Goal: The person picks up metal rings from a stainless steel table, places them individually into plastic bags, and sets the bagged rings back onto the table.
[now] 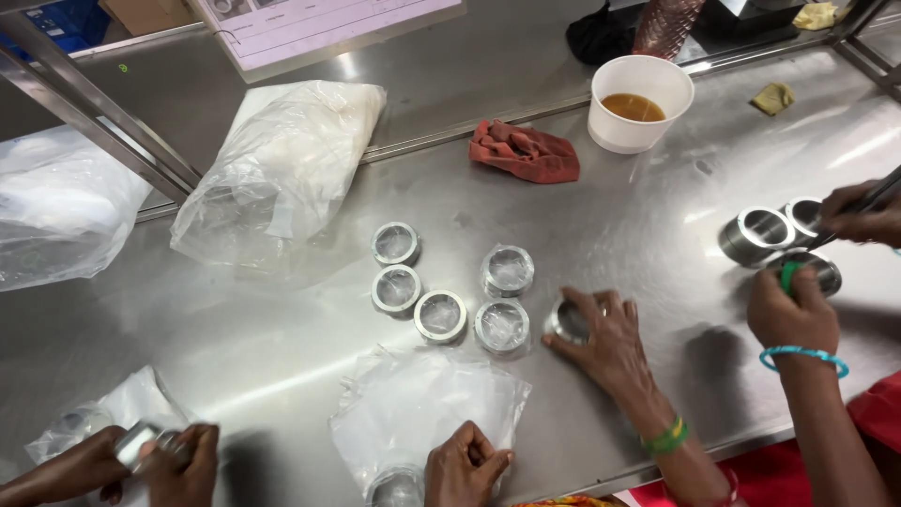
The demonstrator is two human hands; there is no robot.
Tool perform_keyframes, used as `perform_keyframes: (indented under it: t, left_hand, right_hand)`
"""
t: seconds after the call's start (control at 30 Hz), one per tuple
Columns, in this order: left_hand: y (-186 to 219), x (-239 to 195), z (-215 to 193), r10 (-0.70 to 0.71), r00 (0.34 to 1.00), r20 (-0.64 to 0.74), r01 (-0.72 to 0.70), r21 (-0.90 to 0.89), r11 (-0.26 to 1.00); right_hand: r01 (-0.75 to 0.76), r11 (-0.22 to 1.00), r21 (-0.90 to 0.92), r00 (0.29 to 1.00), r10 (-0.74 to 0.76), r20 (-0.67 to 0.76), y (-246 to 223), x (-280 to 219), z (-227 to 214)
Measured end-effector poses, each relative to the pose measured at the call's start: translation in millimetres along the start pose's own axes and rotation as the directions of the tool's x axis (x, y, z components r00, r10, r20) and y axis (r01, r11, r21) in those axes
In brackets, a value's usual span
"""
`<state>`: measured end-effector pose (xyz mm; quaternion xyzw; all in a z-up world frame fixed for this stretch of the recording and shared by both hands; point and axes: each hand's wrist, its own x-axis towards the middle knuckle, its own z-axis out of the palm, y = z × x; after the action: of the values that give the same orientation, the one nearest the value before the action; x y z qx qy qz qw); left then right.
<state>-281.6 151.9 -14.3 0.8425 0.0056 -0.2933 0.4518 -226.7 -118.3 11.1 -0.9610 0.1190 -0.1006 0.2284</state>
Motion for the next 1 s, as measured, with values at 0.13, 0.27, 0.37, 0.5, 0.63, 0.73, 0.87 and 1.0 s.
perform_keyframes:
  t: [0.13,0.27,0.37,0.5,0.63,0.73,0.87,1.0]
  left_hand:
    - [-1.0,0.0,12.9,0.028,0.993,-0.111,-0.016,0.103,0.995]
    - [-17.4,2.1,15.6,0.144,0.973,-0.181,-0.13,0.089,0.988]
    - [-2.0,-12.6,-1.1,0.125,0.984,-0.128,-0.121,0.037,0.992]
    - [-3.5,-14.6,-23.8,0.257,0.959,-0.119,-0.226,0.23,0.947]
    - [0.9,-20.3,-38.4,0.472,0.877,-0.088,-0.406,0.388,0.827]
    - [-6.0,-17.9,-40.2,0.481,0.87,-0.105,-0.418,0.361,0.834]
    - [-2.5,-26.4,-47.8,0.461,0.875,-0.146,-0.414,0.268,0.87]
    - [-6.6,-34.9,-57.8,0.412,0.89,-0.195,-0.404,0.083,0.911]
  right_hand:
    - [-0.29,0.935,0.204,0.945,0.246,0.218,-7.3,-44.6,-8.0]
    - [-0.564,0.404,0.72,0.811,0.106,0.576,-23.7,-81.8,-12.2]
    - [-0.626,0.408,0.664,0.71,-0.053,0.702,-53.1,-100.6,-11.1]
    - [-0.5,0.702,0.507,0.686,-0.036,0.727,-72.3,-94.0,5.5]
    - [-0.451,0.82,0.352,0.726,0.107,0.679,-103.4,-85.4,-6.9]
    - [-0.312,0.881,0.355,0.832,0.073,0.55,-111.3,-88.0,6.0]
    - [-0.237,0.914,0.33,0.862,0.041,0.505,-106.3,-94.9,2.1]
    - [-0.123,0.84,0.528,0.848,-0.187,0.495,-86.2,-105.0,-1.8]
